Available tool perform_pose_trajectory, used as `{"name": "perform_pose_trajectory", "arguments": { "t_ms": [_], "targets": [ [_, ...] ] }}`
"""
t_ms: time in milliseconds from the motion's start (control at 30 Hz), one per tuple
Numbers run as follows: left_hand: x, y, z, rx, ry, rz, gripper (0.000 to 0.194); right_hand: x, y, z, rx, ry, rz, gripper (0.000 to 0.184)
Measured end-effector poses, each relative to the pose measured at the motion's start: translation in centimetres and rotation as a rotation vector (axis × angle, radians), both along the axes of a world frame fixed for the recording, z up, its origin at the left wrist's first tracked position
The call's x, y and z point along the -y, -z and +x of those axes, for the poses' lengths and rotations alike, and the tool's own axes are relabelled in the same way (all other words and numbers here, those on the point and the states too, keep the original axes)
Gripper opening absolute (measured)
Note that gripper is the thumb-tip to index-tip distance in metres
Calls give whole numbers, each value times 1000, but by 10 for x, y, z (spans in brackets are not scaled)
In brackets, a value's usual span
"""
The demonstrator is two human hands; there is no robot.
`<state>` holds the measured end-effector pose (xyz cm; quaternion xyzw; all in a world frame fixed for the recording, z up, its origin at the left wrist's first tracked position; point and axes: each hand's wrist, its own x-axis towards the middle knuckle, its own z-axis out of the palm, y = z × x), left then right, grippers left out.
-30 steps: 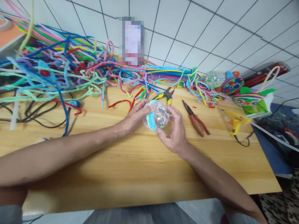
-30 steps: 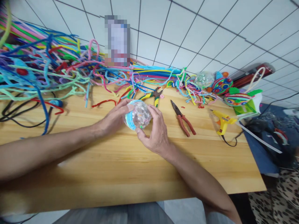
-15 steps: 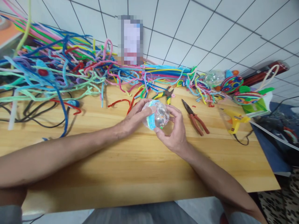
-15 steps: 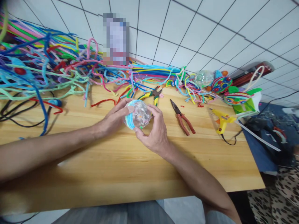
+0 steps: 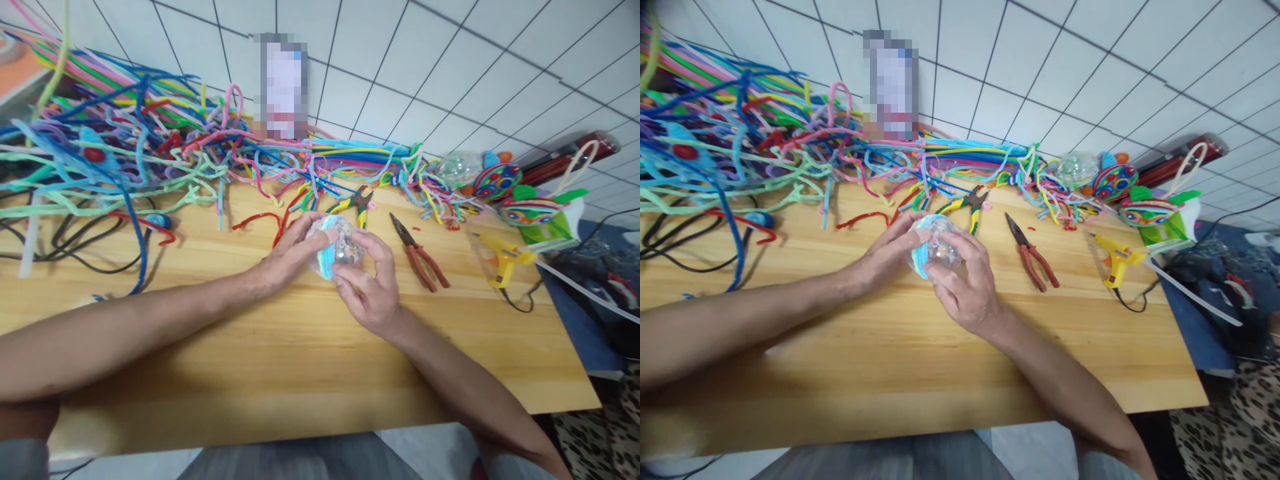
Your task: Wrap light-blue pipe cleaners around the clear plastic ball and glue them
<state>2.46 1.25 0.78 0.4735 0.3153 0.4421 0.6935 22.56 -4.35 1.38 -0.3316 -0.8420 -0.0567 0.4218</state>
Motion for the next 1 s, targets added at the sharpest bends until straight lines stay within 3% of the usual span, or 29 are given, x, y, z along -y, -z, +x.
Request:
{"name": "perform_pose_trajectory", "arguments": {
  "t_ms": [500,1000],
  "targets": [
    [4,-5,-4,-89,-33,87,53,1,7,1,74,32,103,52],
    [9,-8,-10,-75,5,130,57,2,5,-2,105,84,193,35]
  ]
}}
